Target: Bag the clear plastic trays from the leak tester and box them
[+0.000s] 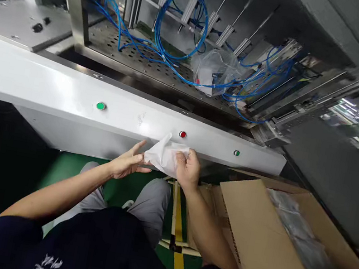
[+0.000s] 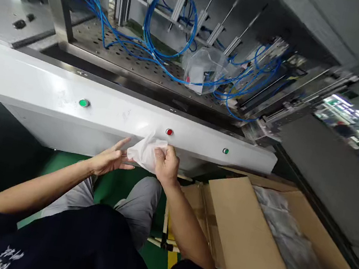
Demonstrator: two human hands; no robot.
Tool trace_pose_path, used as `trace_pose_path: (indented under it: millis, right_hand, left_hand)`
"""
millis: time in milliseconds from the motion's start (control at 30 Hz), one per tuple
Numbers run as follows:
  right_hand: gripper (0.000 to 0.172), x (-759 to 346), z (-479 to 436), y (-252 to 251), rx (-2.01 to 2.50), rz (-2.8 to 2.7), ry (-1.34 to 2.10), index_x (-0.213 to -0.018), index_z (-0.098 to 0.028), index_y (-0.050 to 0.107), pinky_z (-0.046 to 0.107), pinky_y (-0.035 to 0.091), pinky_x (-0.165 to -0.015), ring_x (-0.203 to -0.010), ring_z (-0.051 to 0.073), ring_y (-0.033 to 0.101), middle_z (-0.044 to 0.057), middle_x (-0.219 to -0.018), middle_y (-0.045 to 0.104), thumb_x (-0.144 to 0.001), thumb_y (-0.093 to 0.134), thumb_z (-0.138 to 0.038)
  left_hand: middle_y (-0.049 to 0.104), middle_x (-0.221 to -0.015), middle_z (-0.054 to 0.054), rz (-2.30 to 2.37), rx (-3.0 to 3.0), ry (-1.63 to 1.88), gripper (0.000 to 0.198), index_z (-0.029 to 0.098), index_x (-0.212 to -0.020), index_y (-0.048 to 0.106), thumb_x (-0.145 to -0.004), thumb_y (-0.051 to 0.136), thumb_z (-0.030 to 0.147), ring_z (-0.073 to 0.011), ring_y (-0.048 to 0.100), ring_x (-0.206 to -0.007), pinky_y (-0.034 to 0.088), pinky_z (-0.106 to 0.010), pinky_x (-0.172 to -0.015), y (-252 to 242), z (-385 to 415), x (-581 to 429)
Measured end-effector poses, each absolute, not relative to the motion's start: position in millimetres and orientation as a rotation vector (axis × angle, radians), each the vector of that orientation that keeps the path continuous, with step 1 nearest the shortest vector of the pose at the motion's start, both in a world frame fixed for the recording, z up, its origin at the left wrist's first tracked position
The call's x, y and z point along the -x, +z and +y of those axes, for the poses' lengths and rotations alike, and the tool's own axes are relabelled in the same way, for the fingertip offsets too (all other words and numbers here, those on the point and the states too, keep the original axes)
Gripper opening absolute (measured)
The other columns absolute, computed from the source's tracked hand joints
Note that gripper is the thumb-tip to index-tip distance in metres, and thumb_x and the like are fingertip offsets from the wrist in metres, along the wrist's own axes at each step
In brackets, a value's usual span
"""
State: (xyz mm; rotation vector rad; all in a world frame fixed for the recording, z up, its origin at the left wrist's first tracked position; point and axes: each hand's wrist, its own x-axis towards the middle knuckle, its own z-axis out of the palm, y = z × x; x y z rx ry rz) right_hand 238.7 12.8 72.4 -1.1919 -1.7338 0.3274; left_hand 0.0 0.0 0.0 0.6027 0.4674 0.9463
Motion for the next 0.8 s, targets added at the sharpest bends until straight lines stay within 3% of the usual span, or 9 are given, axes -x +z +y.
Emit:
trace_pose_path:
  millis: [100,200,267,400,533,633,733,800]
  right_hand:
    - [0.038,-243.8,10.8,61.8,1.155,-1.901,0.444,-0.096,-0.019,0.062,0.025,0.046,-0.065,-0.07,0.017,0.061,0.002,-0.079,0.067,-0.102,0.062,-0.057]
    - [0.039,-246.9,8.8,51.6,1.113,-1.991,0.562,-0.093,-0.02,0.06,0.025,0.045,-0.065,-0.069,0.016,0.058,0.001,-0.079,0.064,-0.101,0.064,-0.057]
    - [0.038,-248.3,7.5,45.8,1.108,-1.927,0.595,-0.093,-0.02,0.058,0.025,0.045,-0.066,-0.071,0.016,0.058,0.001,-0.079,0.063,-0.102,0.065,-0.057]
    - [0.035,-251.3,4.7,37.5,1.098,-1.58,0.527,-0.097,-0.02,0.056,0.028,0.051,-0.08,-0.085,0.019,0.063,0.003,-0.091,0.065,-0.105,0.061,-0.054]
    - [0.037,-252.6,1.2,32.4,1.059,-1.332,0.595,-0.101,-0.02,0.06,0.032,0.053,-0.088,-0.092,0.021,0.064,0.005,-0.097,0.066,-0.103,0.063,-0.057]
    - [0.045,-251.5,-0.9,30.2,0.963,-1.18,0.882,-0.112,-0.021,0.065,0.038,0.055,-0.1,-0.108,0.025,0.066,0.008,-0.111,0.069,-0.094,0.073,-0.061]
    - [0.065,-249.9,-1.3,26.3,0.956,-1.183,1.266,-0.126,-0.02,0.069,0.047,0.054,-0.108,-0.119,0.032,0.066,0.013,-0.123,0.071,-0.082,0.085,-0.064]
    - [0.066,-248.4,-1.1,20.8,1.02,-1.287,1.342,-0.129,-0.019,0.071,0.049,0.05,-0.115,-0.124,0.033,0.066,0.014,-0.128,0.071,-0.083,0.087,-0.063]
  left_hand:
    - [0.068,-0.132,-0.014,0.564,-0.67,1.002,0.105,0.029,-0.154,0.048,-0.067,0.102,0.051,-0.0273,0.073,-0.106,0.065,-0.041,-0.09,6.4,0.6,-5.0]
    - [0.073,-0.104,-0.01,0.635,-0.688,1.074,0.067,0.015,-0.11,0.071,-0.064,0.103,0.052,-0.0186,0.069,-0.084,0.062,-0.031,-0.075,6.5,6.1,-11.4]
    - [0.068,-0.083,-0.004,0.679,-0.668,1.125,0.061,0.014,-0.09,0.067,-0.061,0.103,0.054,-0.0132,0.063,-0.07,0.056,-0.025,-0.064,2.3,10.6,-15.1]
    - [0.061,-0.068,0.003,0.754,-0.65,1.241,0.064,0.016,-0.081,0.06,-0.057,0.103,0.058,-0.0083,0.053,-0.06,0.044,-0.019,-0.056,-8.9,13.1,-18.1]
    - [0.062,-0.069,0.002,0.78,-0.673,1.263,0.066,0.017,-0.079,0.059,-0.056,0.103,0.061,-0.0097,0.054,-0.062,0.047,-0.022,-0.061,-15.2,8.9,-16.3]
    - [0.061,-0.069,0.002,0.789,-0.687,1.243,0.066,0.017,-0.08,0.059,-0.059,0.1,0.064,-0.0102,0.053,-0.062,0.047,-0.022,-0.061,-17.1,6.8,-14.1]
    - [0.064,-0.076,0.001,0.794,-0.709,1.225,0.064,0.017,-0.089,0.064,-0.063,0.097,0.066,-0.011,0.055,-0.068,0.048,-0.022,-0.065,-16.3,6.3,-12.5]
    - [0.068,-0.086,-0.002,0.785,-0.744,1.194,0.066,0.017,-0.099,0.068,-0.067,0.093,0.07,-0.0131,0.059,-0.076,0.051,-0.023,-0.069,-14.0,5.5,-11.4]
